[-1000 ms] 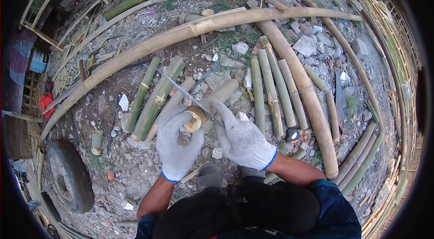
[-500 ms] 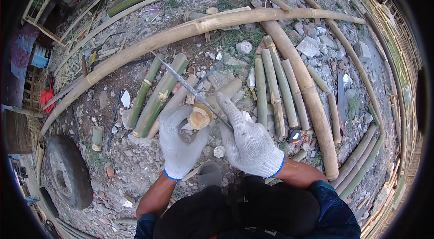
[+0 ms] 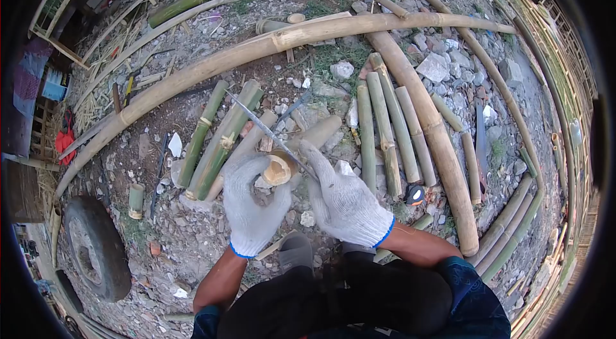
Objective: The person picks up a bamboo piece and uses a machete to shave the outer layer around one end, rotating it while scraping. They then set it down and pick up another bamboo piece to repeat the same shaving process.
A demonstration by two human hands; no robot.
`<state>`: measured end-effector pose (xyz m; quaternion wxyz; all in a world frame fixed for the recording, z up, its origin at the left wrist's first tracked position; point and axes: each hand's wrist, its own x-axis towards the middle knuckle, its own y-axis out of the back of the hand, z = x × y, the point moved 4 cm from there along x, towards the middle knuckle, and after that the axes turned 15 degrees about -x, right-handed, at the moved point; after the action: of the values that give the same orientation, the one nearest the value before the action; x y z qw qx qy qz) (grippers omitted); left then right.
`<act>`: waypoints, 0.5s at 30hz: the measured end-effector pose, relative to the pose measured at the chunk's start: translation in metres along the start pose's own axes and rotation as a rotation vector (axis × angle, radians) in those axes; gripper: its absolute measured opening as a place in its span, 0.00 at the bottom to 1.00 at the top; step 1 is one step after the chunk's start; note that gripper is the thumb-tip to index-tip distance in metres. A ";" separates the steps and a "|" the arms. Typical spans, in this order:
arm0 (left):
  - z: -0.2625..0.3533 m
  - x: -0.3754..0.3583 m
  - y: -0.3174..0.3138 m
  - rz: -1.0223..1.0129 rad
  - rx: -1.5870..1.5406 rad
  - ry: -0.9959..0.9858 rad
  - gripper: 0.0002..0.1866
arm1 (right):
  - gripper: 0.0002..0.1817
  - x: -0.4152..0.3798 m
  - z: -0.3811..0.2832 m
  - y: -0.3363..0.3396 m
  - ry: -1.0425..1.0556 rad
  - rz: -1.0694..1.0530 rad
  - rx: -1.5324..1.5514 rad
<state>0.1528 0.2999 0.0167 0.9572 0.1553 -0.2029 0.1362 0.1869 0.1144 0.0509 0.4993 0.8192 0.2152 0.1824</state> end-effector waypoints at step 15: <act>0.003 0.002 -0.001 -0.016 0.020 -0.021 0.26 | 0.41 0.005 -0.003 0.004 0.019 0.078 0.046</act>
<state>0.1537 0.2981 0.0202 0.9545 0.1678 -0.2103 0.1289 0.1902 0.1178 0.0568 0.4708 0.8364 0.1919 0.2049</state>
